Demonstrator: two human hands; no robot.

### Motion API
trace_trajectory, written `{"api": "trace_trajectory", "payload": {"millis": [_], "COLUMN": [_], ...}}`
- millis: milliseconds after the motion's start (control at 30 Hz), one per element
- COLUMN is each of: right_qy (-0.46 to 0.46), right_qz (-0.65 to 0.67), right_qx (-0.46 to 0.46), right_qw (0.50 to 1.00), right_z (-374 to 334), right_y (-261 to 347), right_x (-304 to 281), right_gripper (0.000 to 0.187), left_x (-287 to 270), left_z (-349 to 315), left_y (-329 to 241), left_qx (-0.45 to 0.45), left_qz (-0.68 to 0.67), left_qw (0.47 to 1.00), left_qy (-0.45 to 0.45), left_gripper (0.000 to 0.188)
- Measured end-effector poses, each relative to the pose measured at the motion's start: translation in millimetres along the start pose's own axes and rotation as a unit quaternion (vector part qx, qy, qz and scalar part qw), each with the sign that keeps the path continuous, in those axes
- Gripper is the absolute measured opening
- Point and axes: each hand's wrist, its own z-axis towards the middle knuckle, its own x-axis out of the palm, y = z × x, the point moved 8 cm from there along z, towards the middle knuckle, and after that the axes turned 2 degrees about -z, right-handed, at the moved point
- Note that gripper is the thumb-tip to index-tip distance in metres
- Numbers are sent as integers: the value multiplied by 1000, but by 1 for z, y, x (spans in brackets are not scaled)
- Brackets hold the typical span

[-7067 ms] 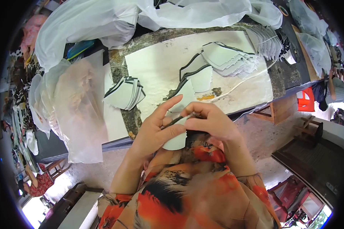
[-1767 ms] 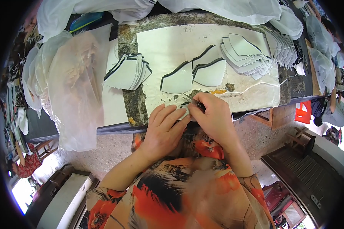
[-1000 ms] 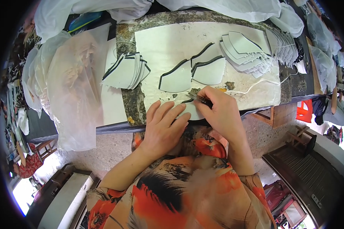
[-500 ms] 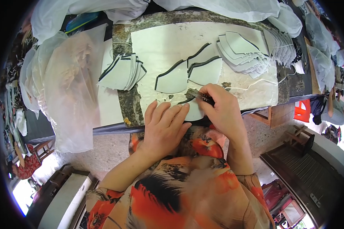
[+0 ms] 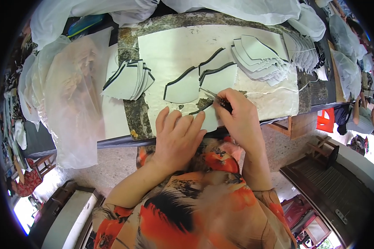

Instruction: Trimming excess fabric from shoe components using thread snips.

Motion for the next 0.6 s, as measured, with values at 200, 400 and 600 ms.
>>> {"api": "trace_trajectory", "payload": {"millis": [200,400,600], "right_qy": [-12,-16,-24], "right_qz": [8,15,24], "right_qx": [19,28,38], "right_qw": [1000,999,999], "right_z": [2,4,5], "right_y": [-10,-13,-17], "right_x": [-5,-8,-9], "right_gripper": [16,17,18], "left_x": [-4,-2,-1], "left_z": [8,14,23], "left_y": [-1,-3,-6], "left_qx": [21,25,5], "left_qz": [0,-6,-14], "left_qw": [999,998,995], "left_qy": [31,51,95], "left_gripper": [44,46,51]}}
